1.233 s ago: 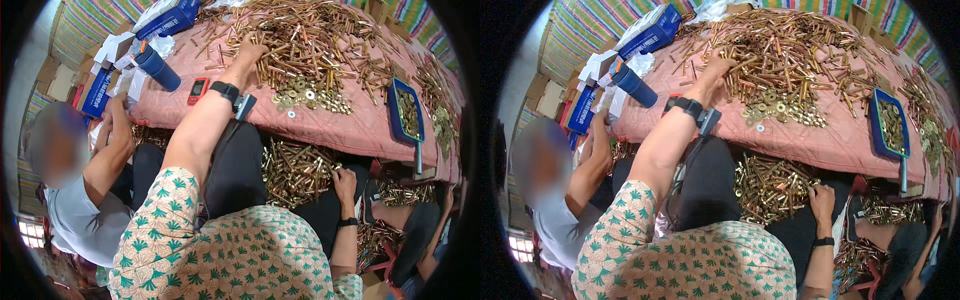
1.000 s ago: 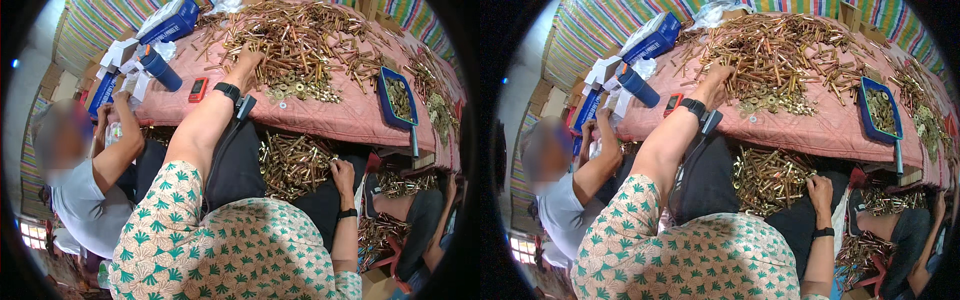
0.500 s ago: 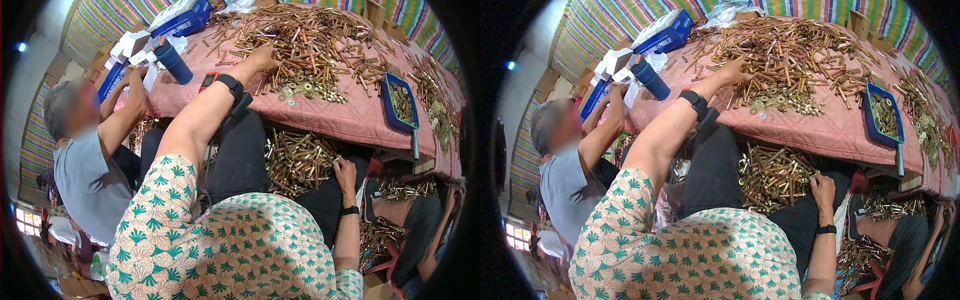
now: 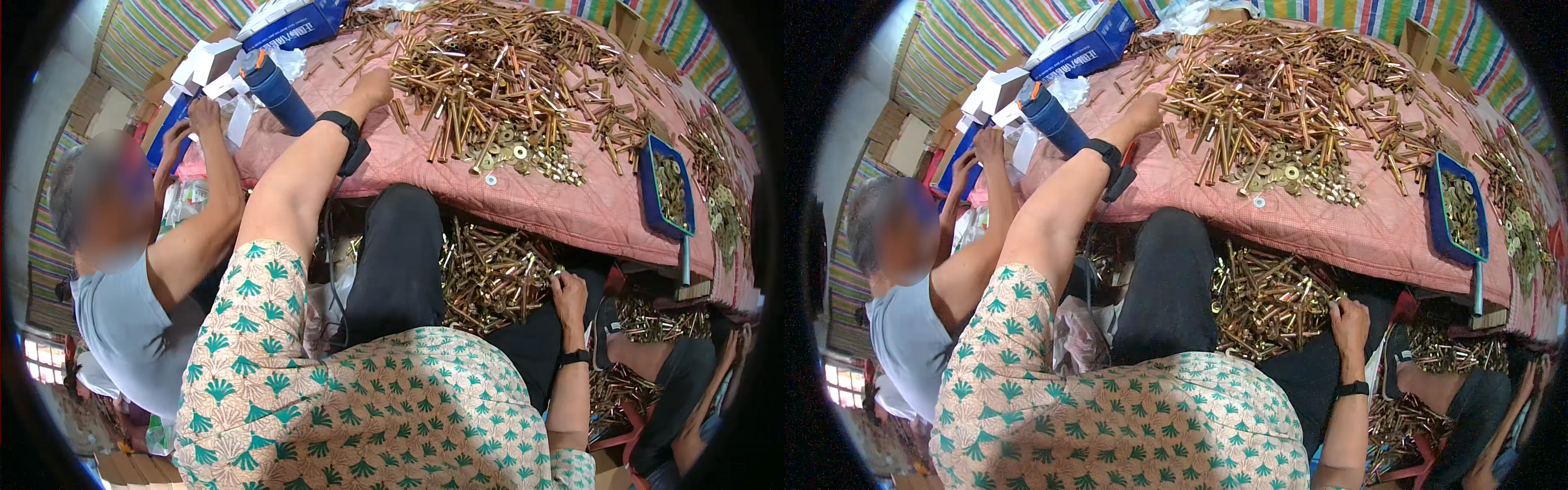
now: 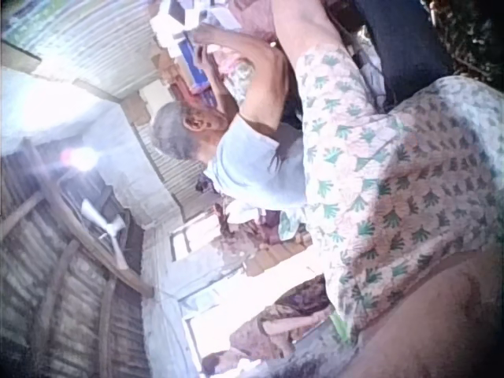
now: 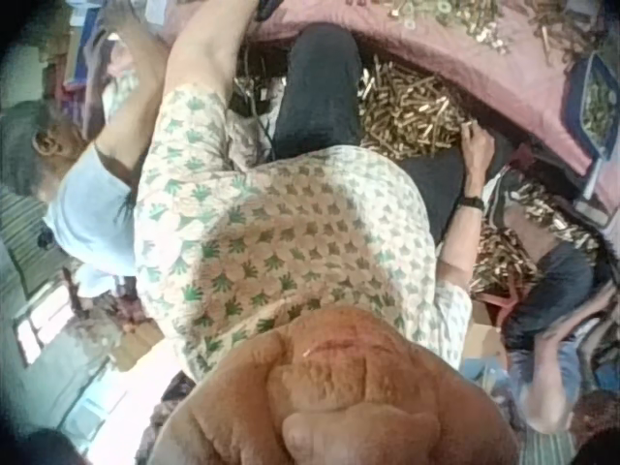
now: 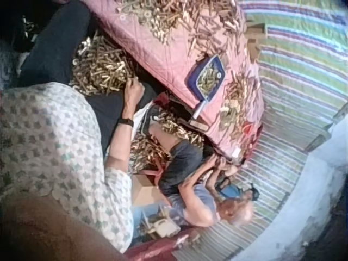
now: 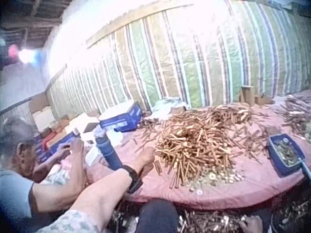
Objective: Sorting and assembling small metal tubes and washers on a table.
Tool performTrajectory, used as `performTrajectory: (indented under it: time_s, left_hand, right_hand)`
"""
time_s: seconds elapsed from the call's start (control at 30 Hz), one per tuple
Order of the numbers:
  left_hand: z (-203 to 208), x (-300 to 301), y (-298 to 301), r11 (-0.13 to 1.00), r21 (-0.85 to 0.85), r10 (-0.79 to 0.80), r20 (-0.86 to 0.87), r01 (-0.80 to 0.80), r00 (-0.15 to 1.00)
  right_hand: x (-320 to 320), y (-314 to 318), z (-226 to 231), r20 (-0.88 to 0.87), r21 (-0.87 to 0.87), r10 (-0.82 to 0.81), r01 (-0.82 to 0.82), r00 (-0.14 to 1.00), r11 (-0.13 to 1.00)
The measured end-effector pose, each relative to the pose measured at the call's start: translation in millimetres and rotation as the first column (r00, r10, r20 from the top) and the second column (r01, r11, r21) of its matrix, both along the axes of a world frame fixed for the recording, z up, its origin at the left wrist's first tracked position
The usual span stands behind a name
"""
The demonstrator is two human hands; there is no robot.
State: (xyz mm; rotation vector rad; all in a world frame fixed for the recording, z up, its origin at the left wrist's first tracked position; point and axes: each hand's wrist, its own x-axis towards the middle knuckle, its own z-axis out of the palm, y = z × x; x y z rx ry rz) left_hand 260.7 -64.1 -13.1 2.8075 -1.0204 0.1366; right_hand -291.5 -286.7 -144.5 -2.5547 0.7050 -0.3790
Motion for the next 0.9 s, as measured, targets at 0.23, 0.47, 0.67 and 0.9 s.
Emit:
performTrajectory:
  time_s: [0.23,0.47,0.67,0.9]
  left_hand:
    - [-26.4,7.4,-25.2,0.994,0.044,-0.102,-0.037,0.104,0.994]
    - [-21.7,16.6,-24.5,0.990,0.089,-0.106,-0.015,0.107,0.994]
    - [-18.0,-2.5,-6.4,0.974,0.210,-0.098,0.054,0.085,0.994]
    - [26.6,15.1,23.2,0.980,0.186,0.063,0.087,-0.078,0.994]
  right_hand:
    - [-0.5,-1.2,-1.4,-0.055,0.015,-0.050,0.051,0.997,0.999]
    - [3.9,-3.4,3.1,-0.041,0.048,-0.048,0.050,0.998,0.998]
    - [1.4,-0.5,2.0,0.028,0.061,-0.032,0.031,0.999,0.998]
    - [0.8,-0.8,4.0,0.020,0.061,-0.018,0.017,1.000,0.998]
